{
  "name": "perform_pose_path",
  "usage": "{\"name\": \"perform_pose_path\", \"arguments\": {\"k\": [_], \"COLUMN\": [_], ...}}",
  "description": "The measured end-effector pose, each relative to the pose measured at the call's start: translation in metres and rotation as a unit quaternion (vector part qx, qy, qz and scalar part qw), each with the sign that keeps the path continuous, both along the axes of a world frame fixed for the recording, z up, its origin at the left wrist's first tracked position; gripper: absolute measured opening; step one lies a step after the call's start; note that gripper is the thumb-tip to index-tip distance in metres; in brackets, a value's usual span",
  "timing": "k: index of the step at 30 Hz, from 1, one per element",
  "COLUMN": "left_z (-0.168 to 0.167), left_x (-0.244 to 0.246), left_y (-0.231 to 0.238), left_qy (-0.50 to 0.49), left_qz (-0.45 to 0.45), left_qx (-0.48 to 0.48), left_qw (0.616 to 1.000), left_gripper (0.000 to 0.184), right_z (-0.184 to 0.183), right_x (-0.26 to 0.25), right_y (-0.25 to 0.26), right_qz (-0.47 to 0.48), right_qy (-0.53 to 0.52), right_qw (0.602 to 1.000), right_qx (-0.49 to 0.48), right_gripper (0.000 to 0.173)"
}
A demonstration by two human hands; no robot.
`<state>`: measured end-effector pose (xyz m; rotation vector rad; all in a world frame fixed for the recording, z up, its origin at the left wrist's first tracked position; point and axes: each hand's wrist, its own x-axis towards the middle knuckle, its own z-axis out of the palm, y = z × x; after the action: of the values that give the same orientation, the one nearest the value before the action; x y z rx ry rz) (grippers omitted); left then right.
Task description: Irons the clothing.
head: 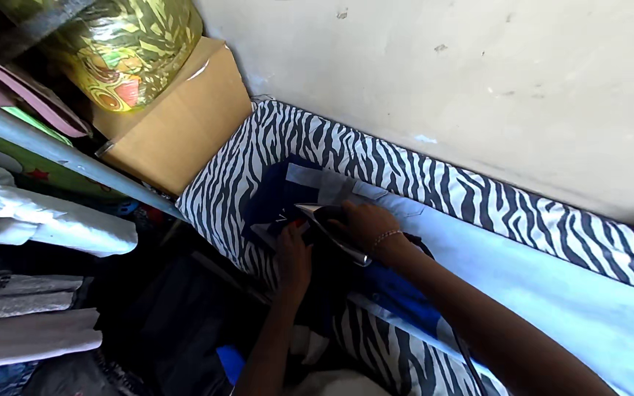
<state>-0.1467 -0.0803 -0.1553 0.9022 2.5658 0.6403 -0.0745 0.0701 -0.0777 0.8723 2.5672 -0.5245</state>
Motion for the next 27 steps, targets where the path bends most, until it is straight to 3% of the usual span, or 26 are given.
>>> {"name": "perform_pose_path", "arguments": {"k": [4, 9, 13, 18, 23, 27], "left_z": [-0.004, 0.001, 0.002, 0.004, -0.044, -0.046], "left_x": [-0.007, -0.031, -0.042, -0.051, -0.056, -0.061], "left_y": [0.014, 0.008, -0.004, -0.043, -0.053, -0.059], "left_qy": [0.010, -0.017, -0.028, 0.021, 0.018, -0.018], "left_qz": [0.007, -0.059, -0.114, -0.010, 0.072, 0.083], "left_qx": [-0.042, -0.061, -0.027, 0.106, 0.212, 0.210], "left_qw": [0.999, 0.996, 0.993, 0.994, 0.974, 0.974], "left_gripper": [0.057, 0.032, 0.029, 0.025, 0.027, 0.034], "right_z": [0.002, 0.002, 0.002, 0.005, 0.000, -0.005], "right_x": [0.000, 0.000, 0.001, 0.000, -0.018, 0.004], "right_y": [0.002, 0.002, 0.002, 0.004, 0.002, 0.008], "right_qz": [0.001, 0.005, 0.006, -0.001, 0.006, 0.085], "right_qy": [-0.007, 0.004, 0.003, 0.000, 0.008, 0.019], "right_qw": [1.000, 1.000, 1.000, 1.000, 1.000, 0.996], "right_qx": [-0.009, -0.011, -0.018, -0.021, -0.027, -0.030], "right_gripper": [0.057, 0.057, 0.057, 0.059, 0.059, 0.057]}}
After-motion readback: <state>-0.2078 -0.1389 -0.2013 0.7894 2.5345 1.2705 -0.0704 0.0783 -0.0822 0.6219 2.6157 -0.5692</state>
